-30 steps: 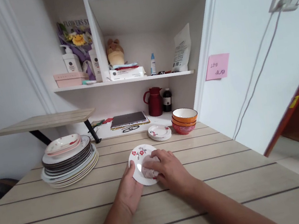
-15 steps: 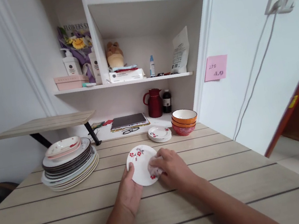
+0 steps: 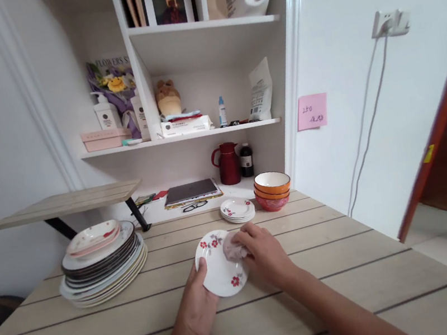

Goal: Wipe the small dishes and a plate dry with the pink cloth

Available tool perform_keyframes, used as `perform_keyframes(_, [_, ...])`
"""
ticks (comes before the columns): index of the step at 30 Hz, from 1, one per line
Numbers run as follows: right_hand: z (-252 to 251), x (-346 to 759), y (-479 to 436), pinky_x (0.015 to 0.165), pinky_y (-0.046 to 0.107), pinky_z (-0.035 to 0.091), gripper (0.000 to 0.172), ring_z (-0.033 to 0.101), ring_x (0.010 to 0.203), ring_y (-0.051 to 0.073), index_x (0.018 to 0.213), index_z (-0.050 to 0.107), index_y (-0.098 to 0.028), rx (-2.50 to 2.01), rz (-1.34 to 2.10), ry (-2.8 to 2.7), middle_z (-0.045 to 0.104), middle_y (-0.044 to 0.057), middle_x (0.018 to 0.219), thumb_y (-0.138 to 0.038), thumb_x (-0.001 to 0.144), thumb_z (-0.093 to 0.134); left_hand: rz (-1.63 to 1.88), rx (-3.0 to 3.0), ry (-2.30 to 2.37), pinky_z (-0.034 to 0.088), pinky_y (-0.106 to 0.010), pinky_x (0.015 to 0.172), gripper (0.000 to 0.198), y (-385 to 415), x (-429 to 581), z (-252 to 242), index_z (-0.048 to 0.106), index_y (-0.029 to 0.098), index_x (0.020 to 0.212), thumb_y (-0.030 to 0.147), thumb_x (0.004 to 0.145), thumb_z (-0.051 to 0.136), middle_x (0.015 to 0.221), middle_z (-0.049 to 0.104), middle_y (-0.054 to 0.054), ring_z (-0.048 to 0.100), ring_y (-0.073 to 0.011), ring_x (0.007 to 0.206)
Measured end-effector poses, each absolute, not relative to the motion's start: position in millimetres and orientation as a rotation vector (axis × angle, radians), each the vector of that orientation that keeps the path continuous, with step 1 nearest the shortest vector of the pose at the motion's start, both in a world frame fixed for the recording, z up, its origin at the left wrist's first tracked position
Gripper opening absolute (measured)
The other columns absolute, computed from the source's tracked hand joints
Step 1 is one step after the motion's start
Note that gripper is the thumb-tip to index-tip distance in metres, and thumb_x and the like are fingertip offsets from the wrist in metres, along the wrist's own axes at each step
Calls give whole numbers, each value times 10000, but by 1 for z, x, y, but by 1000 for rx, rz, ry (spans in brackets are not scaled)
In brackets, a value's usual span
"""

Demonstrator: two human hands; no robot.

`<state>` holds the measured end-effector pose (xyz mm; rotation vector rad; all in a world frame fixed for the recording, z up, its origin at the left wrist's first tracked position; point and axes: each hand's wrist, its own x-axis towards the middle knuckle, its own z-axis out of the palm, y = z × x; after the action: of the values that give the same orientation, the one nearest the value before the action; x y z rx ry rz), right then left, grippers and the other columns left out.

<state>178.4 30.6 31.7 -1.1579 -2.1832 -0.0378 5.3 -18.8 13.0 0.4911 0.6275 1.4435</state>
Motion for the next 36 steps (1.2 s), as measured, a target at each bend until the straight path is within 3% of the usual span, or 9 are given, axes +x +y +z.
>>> perform_keyframes(8, [26, 157, 9, 791, 321, 390, 313, 548, 926, 215, 1029, 632, -245, -911, 53, -2454, 596, 48, 1012, -167, 728, 599, 1482, 493, 604, 496, -401, 987, 501, -14, -2, 12, 494, 150, 1372, 232, 891, 608, 1198, 691, -157, 673, -266, 1069])
perform_keyframes(14, [31, 153, 16, 804, 329, 385, 596, 547, 937, 222, 1317, 487, -275, -1105, 42, -2288, 593, 71, 1118, -108, 749, 554, 1362, 525, 559, 492, -406, 982, 524, -15, 4, 8, 503, 194, 1368, 219, 865, 646, 1219, 686, -130, 664, -270, 1088])
perform_keyframes(20, [33, 170, 24, 761, 309, 372, 309, 529, 881, 210, 1035, 607, -225, -1255, 35, -2193, 584, 70, 1045, -88, 772, 520, 1421, 480, 584, 470, -428, 1007, 534, -14, 4, 10, 479, 187, 1387, 228, 875, 627, 1233, 675, -151, 650, -279, 1113])
perform_keyframes(24, [22, 165, 18, 748, 304, 370, 339, 527, 856, 200, 1017, 631, -257, -1153, 20, -2290, 569, 53, 1020, -74, 748, 535, 1470, 464, 570, 474, -409, 997, 511, -12, 0, 10, 494, 174, 1371, 265, 884, 621, 1244, 669, -146, 650, -272, 1106])
perform_keyframes(31, [23, 152, 17, 772, 323, 386, 516, 536, 914, 219, 1202, 615, -344, -1096, -5, -2303, 568, 62, 1075, -80, 761, 571, 1387, 527, 565, 489, -376, 975, 529, -9, 1, 3, 529, 191, 1348, 254, 844, 676, 1183, 704, -115, 677, -256, 1051])
perform_keyframes(36, [30, 164, 25, 758, 314, 390, 482, 535, 867, 210, 1193, 633, -327, -1182, -44, -2176, 566, 66, 1000, -77, 793, 537, 1392, 498, 572, 472, -403, 1005, 522, -12, 5, 8, 514, 182, 1359, 249, 860, 653, 1220, 685, -135, 651, -273, 1109])
